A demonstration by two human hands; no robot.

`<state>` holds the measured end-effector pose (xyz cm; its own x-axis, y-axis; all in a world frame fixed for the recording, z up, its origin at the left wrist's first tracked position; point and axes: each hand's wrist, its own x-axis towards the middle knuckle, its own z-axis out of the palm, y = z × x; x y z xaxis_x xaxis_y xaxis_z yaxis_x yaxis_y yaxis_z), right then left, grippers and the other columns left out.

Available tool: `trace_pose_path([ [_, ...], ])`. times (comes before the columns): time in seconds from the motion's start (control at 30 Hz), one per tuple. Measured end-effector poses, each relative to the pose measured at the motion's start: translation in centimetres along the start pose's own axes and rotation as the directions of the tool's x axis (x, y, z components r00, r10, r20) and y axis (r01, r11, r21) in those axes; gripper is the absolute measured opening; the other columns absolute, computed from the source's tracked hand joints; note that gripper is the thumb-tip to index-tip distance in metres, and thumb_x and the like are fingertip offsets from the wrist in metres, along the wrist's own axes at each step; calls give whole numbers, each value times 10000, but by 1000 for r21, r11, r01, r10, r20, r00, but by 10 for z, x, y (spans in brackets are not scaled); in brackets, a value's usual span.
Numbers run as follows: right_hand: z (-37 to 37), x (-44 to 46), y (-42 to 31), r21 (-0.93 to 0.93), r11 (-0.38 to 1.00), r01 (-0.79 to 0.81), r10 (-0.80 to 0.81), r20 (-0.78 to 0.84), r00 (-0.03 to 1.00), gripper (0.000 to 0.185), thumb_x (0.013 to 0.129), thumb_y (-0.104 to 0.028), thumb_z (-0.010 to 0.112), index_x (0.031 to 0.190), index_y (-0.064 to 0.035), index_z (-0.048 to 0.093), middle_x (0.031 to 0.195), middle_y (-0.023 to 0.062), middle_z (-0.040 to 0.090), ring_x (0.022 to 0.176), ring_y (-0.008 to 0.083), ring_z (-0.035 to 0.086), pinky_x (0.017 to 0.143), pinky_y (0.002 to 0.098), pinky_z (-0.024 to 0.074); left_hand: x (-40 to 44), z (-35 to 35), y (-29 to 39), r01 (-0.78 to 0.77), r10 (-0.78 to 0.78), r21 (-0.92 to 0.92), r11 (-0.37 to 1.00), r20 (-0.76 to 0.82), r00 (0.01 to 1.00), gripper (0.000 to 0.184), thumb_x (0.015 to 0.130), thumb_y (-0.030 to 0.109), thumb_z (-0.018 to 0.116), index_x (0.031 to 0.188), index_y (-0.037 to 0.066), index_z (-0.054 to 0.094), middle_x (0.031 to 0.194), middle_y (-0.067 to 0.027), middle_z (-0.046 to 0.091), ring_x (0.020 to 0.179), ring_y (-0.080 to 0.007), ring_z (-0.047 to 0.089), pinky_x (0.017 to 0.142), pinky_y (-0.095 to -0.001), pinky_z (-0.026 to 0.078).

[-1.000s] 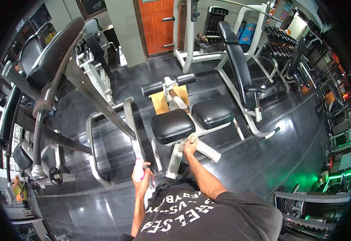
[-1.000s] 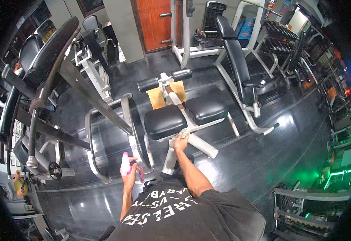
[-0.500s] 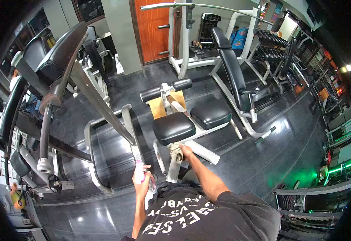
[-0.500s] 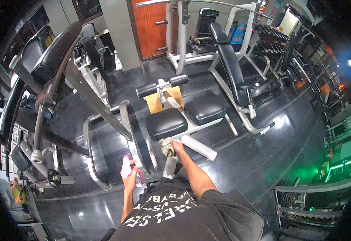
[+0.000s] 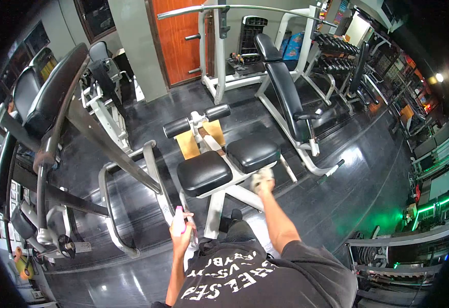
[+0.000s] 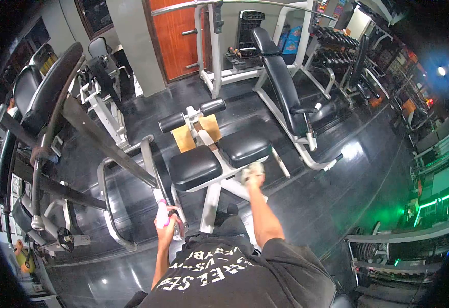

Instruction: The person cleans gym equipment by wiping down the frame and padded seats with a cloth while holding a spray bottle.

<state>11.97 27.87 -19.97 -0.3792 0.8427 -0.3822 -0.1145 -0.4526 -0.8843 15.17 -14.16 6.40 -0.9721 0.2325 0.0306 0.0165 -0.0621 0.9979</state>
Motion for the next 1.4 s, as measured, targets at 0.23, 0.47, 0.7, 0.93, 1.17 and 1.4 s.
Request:
trace_pose_path([
  [0.23,66,-176,36,-665,746,16,354,417,837,386,891,-357,629,1060,-10,638,1008,102,676,886,206,641,803,348,507,19,50,6,-31,31,23,999,12,999,241,853,-75,553,1088,-24,565,1041,-108,640,662,-111,616,605,-257,503],
  [0.47,15,-67,39,-529,774,-349,573,348,742,244,915,-272,609,1014,-53,651,941,88,674,777,178,655,700,337,547,21,73,-7,30,-29,32,999,-32,999,256,864,-73,546,1116,-28,555,1061,-113,625,666,-114,613,610,-257,508],
  [0.7,8,-8,-158,270,960,71,-22,-179,984,176,944,-188,558,963,-30,632,851,125,674,581,170,609,466,312,508,33,108,-15,93,-89,52,994,-73,993,385,874,-10,588,1244,-5,481,1031,-119,618,665,-104,593,595,-244,515],
  [0.93,-18,36,-51,-519,853,60,-159,-149,976,278,931,-184,587,1145,-33,493,1029,96,609,882,209,598,761,356,516,47,142,-29,119,-117,79,990,-30,993,447,878,1,591,1305,20,462,1055,-92,614,672,-93,583,611,-246,517],
  [1.17,38,-116,-26,-656,609,446,129,636,760,416,894,-341,635,1140,-9,591,1012,132,664,916,241,632,824,360,493,31,150,-26,132,-123,87,987,-103,987,406,879,32,610,1261,-6,478,1034,-107,626,667,-108,591,615,-255,518],
  [1.4,92,-159,-45,-812,529,244,703,581,409,495,876,-355,658,1222,-7,591,1105,113,665,955,180,623,838,323,483,-8,140,-14,153,-140,20,988,-308,941,351,878,31,613,1208,-9,502,1033,-112,630,681,-111,602,634,-263,511],
])
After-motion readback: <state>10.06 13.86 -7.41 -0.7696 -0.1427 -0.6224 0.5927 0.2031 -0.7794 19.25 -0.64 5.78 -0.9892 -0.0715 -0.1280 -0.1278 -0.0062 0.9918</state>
